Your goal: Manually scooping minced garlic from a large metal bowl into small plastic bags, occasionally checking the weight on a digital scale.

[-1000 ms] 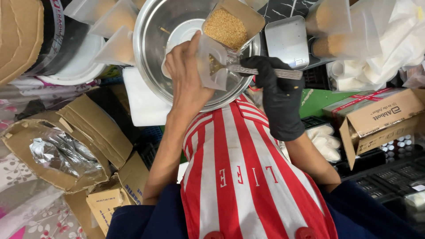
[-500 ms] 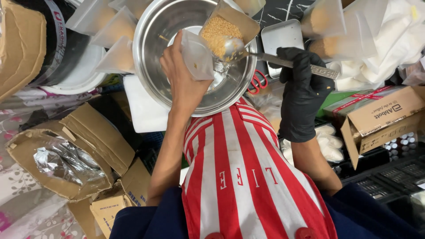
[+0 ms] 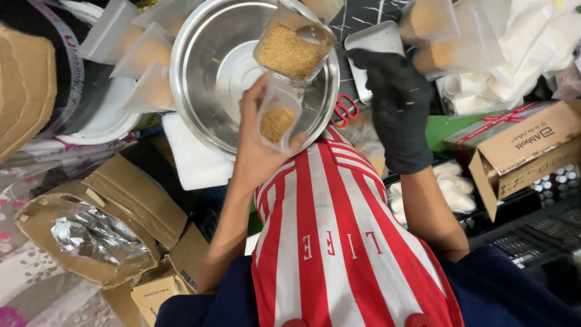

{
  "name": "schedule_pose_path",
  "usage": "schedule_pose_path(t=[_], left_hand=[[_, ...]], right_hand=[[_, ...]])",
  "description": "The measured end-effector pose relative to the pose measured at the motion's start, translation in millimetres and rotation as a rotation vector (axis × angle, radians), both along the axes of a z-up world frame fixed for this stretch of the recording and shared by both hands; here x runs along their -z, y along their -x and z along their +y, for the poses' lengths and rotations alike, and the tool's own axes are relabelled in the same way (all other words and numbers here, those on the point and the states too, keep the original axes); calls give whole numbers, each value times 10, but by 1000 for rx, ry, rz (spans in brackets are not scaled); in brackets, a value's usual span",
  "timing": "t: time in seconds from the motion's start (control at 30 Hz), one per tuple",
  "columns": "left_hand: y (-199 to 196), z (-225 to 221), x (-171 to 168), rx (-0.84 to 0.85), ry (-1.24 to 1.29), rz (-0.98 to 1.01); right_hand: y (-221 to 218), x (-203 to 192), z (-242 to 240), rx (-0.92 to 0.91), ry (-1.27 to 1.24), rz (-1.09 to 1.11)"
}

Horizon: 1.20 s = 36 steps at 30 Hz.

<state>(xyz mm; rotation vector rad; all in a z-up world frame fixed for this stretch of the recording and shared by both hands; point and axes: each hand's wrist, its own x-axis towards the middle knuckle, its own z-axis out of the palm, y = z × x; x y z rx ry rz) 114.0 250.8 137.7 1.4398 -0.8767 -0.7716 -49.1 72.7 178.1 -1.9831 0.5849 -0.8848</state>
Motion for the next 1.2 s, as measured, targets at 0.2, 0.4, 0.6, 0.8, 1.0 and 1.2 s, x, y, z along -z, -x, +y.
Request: schedule_pose_path(t=[0.2,0.4,0.6,0.8,1.0,1.2], left_hand=[[325,-603,-78,382,112,130],[862,-1778,886,365,235,184],[967,-2478,1597,310,158,-44],[846,-2383,1953,435,-37,-200],[730,-2141,1668,421,-73,-200],[706,-2261,1496,559,-50,-310]], right_hand=[[543,-46,-337,436,-433,-357],[1403,156,-758,715,-312,-447],[1692,191,-850,793,-346,-436],[1668,156,-912,799,-421,-461],[1676,297,-1020,694,-413,-490],[1789,492,-1190,641,-561,-678]])
